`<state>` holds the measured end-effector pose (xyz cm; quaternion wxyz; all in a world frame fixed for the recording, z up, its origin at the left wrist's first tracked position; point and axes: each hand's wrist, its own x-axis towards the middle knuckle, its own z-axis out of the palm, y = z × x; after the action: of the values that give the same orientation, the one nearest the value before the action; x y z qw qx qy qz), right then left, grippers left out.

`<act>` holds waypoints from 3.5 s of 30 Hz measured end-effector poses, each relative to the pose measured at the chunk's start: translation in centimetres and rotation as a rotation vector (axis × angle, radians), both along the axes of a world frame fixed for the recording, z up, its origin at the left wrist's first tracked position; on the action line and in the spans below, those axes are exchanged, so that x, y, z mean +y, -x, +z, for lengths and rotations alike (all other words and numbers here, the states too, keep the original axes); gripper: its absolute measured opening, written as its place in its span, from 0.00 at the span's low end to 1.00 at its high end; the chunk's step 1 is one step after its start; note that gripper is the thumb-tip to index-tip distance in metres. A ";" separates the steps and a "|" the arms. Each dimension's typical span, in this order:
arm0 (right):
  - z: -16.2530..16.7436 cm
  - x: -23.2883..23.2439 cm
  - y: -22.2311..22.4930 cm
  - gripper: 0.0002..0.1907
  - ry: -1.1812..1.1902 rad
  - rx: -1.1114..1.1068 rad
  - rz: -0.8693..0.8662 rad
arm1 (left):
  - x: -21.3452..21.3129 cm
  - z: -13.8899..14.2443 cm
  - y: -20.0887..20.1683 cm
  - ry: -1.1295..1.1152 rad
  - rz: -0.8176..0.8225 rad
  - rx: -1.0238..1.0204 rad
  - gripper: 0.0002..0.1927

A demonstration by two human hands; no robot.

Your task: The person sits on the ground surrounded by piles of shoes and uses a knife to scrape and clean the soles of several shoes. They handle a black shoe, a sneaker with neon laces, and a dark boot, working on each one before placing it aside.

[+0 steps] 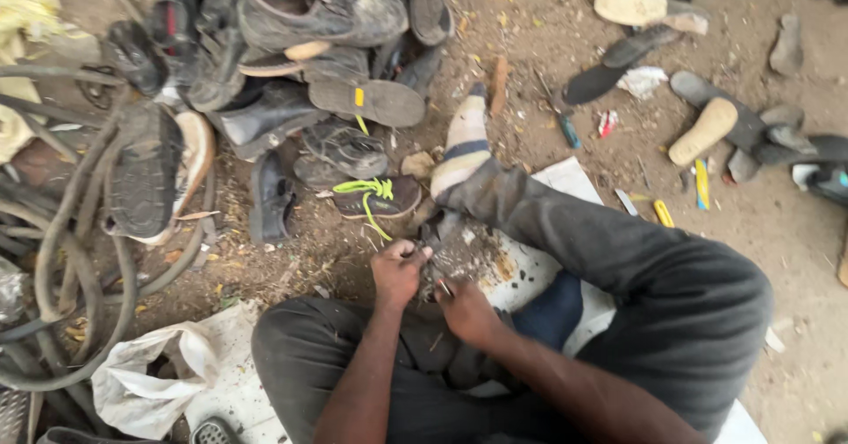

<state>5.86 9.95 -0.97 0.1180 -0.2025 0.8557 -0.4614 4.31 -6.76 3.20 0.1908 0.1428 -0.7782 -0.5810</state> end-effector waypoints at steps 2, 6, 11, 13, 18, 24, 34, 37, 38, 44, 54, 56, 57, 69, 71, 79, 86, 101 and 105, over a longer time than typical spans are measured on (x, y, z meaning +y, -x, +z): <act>0.6 0.2 -0.6 0.13 -0.201 0.060 0.085 | 0.3 0.1 -0.1 -0.001 0.024 -0.067 0.12; 2.7 0.7 -3.4 0.14 -0.022 -0.022 0.050 | 0.4 0.1 -0.4 -0.008 0.043 0.022 0.13; 3.9 -0.8 -4.7 0.13 -0.213 -0.215 0.045 | 0.5 -0.4 -0.7 -0.245 0.031 0.016 0.17; 4.6 -1.0 -5.7 0.10 -0.230 0.118 0.152 | 0.9 -0.4 -0.6 -0.333 0.031 0.031 0.15; 7.5 1.3 -7.9 0.11 0.009 -0.319 0.013 | 2.2 1.0 0.0 -0.726 0.070 0.111 0.11; 5.5 2.7 -4.8 0.12 -0.070 -0.356 -0.065 | 1.0 3.5 -1.3 1.057 -0.266 0.138 0.24; 0.1 4.6 2.2 0.06 -0.319 0.404 0.078 | 7.3 -0.8 2.8 0.284 -0.117 -0.119 0.21; 0.9 7.4 -1.3 0.10 -0.409 0.226 0.188 | 8.5 -1.4 3.0 0.081 -0.057 -0.151 0.19; 1.2 8.0 -2.7 0.11 -0.224 0.116 0.027 | 8.7 -1.4 2.9 0.010 -0.028 -0.141 0.19; 3.0 7.0 -4.2 0.12 -0.237 -0.096 -0.185 | 10.0 -1.8 1.9 -0.487 0.018 -0.261 0.07; -3.4 7.9 -3.3 0.10 -0.530 0.195 -0.065 | 11.2 0.0 2.9 -1.146 0.131 -0.171 0.08; -3.9 7.6 -3.6 0.12 -0.345 0.283 -0.076 | 11.2 0.2 3.1 -1.192 0.130 -0.117 0.09; -3.8 7.4 -3.6 0.13 -0.259 0.341 -0.088 | 11.4 0.2 3.3 -1.223 0.115 -0.079 0.10; 0.4 3.5 -4.2 0.16 0.244 0.064 -0.277 | 11.0 -1.5 3.5 -1.280 0.161 -0.250 0.17; -0.4 2.9 -4.0 0.16 0.325 0.000 -0.313 | 10.9 -0.3 3.9 -1.210 0.141 -0.131 0.15; 3.5 2.9 0.4 0.15 0.233 -0.748 -0.530 | 5.4 8.2 5.2 0.481 -0.784 -0.382 0.20; 4.8 4.7 0.9 0.17 0.194 -0.737 -0.446 | 4.0 7.8 8.2 1.250 -0.941 0.312 0.14; 2.6 7.8 11.3 0.18 -0.486 -0.034 0.198 | 5.5 -1.2 5.2 0.943 -0.097 -0.329 0.13; 2.4 4.9 13.7 0.18 -0.409 0.092 0.325 | 3.7 -2.0 6.0 0.678 0.117 -0.200 0.14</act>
<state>-7.83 14.82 1.45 0.1900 -0.3299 0.8919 -0.2440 -1.66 -3.10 1.18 0.1833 0.1718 -0.9321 -0.2610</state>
